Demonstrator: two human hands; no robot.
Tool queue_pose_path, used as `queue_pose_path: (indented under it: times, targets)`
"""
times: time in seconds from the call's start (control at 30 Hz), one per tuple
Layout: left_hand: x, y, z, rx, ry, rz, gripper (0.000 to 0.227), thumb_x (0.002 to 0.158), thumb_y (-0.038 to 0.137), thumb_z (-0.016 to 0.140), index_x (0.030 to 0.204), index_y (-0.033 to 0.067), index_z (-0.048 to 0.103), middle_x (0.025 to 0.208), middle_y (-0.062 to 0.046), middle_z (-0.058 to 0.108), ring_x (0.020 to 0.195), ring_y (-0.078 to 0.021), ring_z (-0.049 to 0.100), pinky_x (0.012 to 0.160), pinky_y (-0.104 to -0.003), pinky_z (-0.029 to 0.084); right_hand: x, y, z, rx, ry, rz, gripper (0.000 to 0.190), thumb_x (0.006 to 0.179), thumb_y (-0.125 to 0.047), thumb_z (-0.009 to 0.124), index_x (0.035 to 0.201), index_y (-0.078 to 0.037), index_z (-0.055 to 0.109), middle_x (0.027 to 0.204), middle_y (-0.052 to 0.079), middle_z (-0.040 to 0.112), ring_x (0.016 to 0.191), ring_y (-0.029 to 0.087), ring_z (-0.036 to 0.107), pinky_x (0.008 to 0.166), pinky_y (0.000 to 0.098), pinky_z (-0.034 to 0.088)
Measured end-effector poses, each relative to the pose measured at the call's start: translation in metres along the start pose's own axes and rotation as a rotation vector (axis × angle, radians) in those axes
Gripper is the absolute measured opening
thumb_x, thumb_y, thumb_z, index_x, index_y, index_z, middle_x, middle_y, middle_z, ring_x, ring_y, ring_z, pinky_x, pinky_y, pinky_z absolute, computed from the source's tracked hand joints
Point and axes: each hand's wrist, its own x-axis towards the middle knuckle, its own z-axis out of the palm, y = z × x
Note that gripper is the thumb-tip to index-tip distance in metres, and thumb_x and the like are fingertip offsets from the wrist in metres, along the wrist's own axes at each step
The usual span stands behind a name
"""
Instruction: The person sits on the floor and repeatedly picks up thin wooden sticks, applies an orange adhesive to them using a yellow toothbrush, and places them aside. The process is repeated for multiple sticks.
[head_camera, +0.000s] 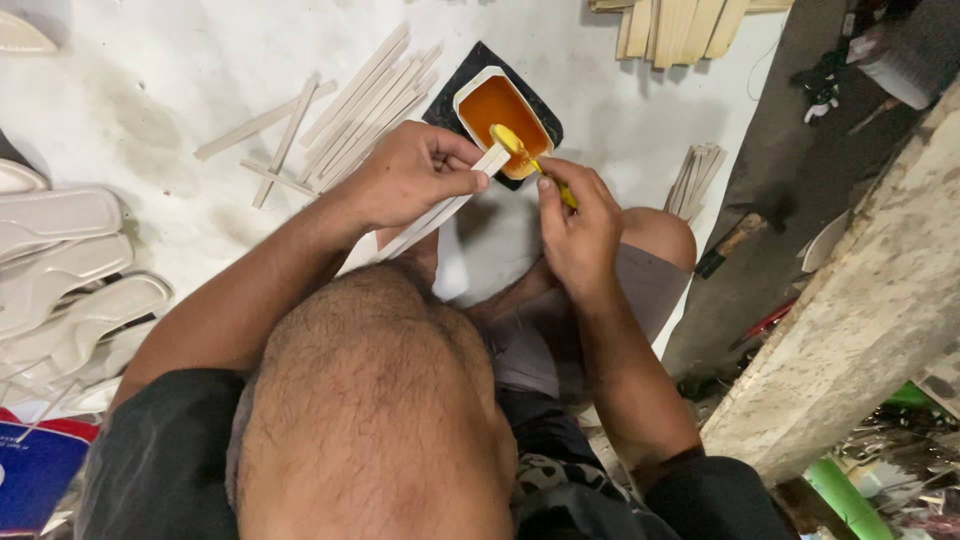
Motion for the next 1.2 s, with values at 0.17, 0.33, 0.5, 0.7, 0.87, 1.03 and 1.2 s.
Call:
queue_pose_path:
  times: [0.17, 0.33, 0.5, 0.7, 0.87, 1.03, 1.2]
  targets:
    - [0.016, -0.015, -0.001, -0.107, 0.217, 0.193, 0.027, 0.098, 0.016, 0.073, 0.118, -0.0018, 0.07, 0.101, -0.008, 0.074, 0.089, -0.0116, 0.07, 0.081, -0.025, 0.059, -0.011, 0.025, 0.034, 0.448, -0.179, 0.455, 0.03, 0.096, -0.012, 0.077, 0.124, -0.001, 0.07, 0.096, -0.001, 0.068, 0.088, 0.009, 0.061, 0.082, 0.0278, 0.053]
    - [0.024, -0.014, -0.007, -0.353, 0.548, 0.321, 0.022, 0.106, 0.011, 0.07, 0.124, -0.0003, 0.064, 0.116, -0.007, 0.071, 0.105, -0.0121, 0.066, 0.094, -0.025, 0.054, -0.038, 0.012, 0.081, 0.53, -0.23, 0.463, 0.029, 0.096, -0.029, 0.077, 0.103, -0.001, 0.075, 0.083, -0.007, 0.065, 0.076, 0.004, 0.052, 0.064, 0.0254, 0.048]
    - [0.026, -0.034, -0.01, -0.546, 0.59, 0.405, 0.015, 0.115, 0.0, 0.058, 0.13, -0.0029, 0.055, 0.13, -0.01, 0.066, 0.115, -0.0174, 0.065, 0.094, -0.034, 0.062, -0.03, 0.025, 0.1, 0.634, -0.181, 0.424, 0.03, 0.1, -0.035, 0.074, 0.105, -0.005, 0.077, 0.087, -0.005, 0.069, 0.078, 0.003, 0.057, 0.068, 0.0251, 0.048]
    - [0.032, -0.051, -0.008, -0.385, 0.455, 0.202, 0.024, 0.113, 0.01, 0.061, 0.132, -0.0039, 0.059, 0.122, -0.012, 0.066, 0.109, -0.0182, 0.066, 0.086, -0.036, 0.061, -0.022, 0.039, 0.099, 0.513, -0.115, 0.335, 0.04, 0.104, -0.044, 0.071, 0.094, -0.006, 0.077, 0.085, 0.002, 0.074, 0.08, 0.005, 0.065, 0.077, 0.0281, 0.053]
    - [0.03, -0.063, 0.002, -0.126, 0.242, 0.014, 0.032, 0.094, 0.006, 0.071, 0.121, -0.0095, 0.065, 0.11, -0.02, 0.072, 0.097, -0.0225, 0.07, 0.081, -0.034, 0.06, -0.016, 0.054, 0.099, 0.512, -0.169, 0.381, 0.04, 0.098, -0.045, 0.073, 0.096, -0.005, 0.077, 0.082, 0.001, 0.074, 0.08, 0.005, 0.064, 0.073, 0.0281, 0.054]
    - [0.02, -0.051, 0.006, -0.098, 0.253, -0.042, 0.027, 0.094, 0.011, 0.071, 0.115, -0.0065, 0.067, 0.105, -0.014, 0.074, 0.09, -0.0173, 0.071, 0.075, -0.03, 0.059, -0.01, 0.056, 0.088, 0.466, -0.227, 0.384, 0.038, 0.095, -0.041, 0.075, 0.098, -0.003, 0.075, 0.08, 0.003, 0.071, 0.077, 0.005, 0.061, 0.068, 0.0286, 0.053]
    - [0.015, -0.05, 0.012, 0.151, 0.351, 0.22, 0.02, 0.093, 0.015, 0.079, 0.093, -0.0032, 0.071, 0.082, -0.009, 0.075, 0.073, -0.0105, 0.065, 0.064, -0.028, 0.053, -0.006, 0.05, 0.082, 0.502, -0.243, 0.45, 0.035, 0.095, -0.034, 0.078, 0.095, 0.001, 0.075, 0.079, 0.0, 0.066, 0.074, 0.007, 0.056, 0.062, 0.0301, 0.05]
